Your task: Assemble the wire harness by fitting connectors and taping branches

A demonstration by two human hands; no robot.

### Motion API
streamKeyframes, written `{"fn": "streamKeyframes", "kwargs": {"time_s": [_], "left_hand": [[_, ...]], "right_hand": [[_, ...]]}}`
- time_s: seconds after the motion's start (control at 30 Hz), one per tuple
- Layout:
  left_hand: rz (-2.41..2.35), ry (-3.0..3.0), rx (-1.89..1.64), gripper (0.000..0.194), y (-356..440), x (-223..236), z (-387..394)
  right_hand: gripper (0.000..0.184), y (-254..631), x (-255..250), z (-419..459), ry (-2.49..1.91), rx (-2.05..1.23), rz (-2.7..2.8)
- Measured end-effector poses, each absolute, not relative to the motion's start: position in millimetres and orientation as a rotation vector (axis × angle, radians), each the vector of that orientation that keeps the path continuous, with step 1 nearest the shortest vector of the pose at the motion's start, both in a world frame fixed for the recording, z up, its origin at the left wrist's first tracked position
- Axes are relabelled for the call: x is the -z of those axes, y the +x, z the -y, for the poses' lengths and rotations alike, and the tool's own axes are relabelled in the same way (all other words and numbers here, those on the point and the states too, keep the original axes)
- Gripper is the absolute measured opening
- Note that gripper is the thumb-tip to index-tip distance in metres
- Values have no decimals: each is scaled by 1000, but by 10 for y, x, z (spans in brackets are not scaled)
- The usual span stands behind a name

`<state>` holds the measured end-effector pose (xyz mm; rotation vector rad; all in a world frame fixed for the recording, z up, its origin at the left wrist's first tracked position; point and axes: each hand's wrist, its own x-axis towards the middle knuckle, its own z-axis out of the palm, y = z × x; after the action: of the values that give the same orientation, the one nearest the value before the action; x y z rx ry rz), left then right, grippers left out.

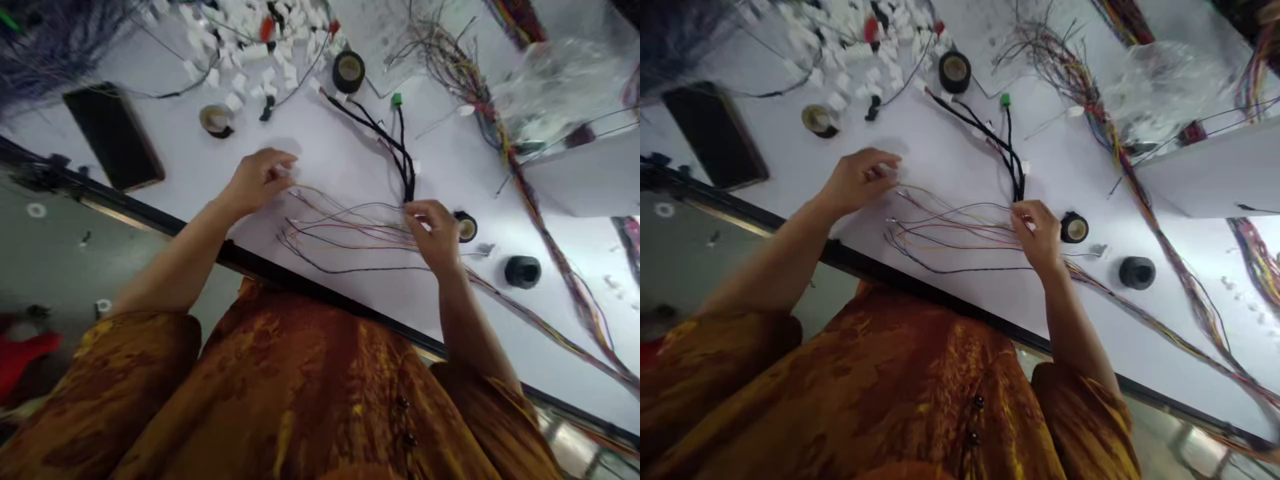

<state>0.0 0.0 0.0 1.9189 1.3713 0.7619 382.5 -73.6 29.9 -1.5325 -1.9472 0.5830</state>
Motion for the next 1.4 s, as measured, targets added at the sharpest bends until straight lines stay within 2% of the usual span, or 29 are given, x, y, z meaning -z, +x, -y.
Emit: {"fn": "streamKeyframes", "kwargs": {"time_s": [0.13,0.23,0.33,0.57,0.73,1.17,1.33,1.4], "left_hand": [[-1324,2143,-691,24,-55,-209,354],[-1147,2379,-393,23,-42,-223,662],[-1120,2494,-261,24,-85,-117,862],[-1323,2408,-329,28,-319,33,853],[-1347,2382,-355,20,-333,30,870],[-1465,2323,-382,29,-286,30,966],[-1429,2352,-351,32,-313,-9,944],[-1417,2356,-368,32,-332,-16,938]], "right_hand": [[12,4026,-350,1057,-1618,-463,2039],[16,4135,-323,1251,-1681,-409,2129],[19,4148,-259,1399,-1699,-394,2192],[18,3975,-164,1624,-1696,-576,2115],[19,3919,-157,1667,-1734,-628,2057],[21,4139,-160,1712,-1922,-409,2003],[17,4309,-232,1831,-1965,-429,1850],[16,4463,-255,1863,-1996,-343,1722]]}}
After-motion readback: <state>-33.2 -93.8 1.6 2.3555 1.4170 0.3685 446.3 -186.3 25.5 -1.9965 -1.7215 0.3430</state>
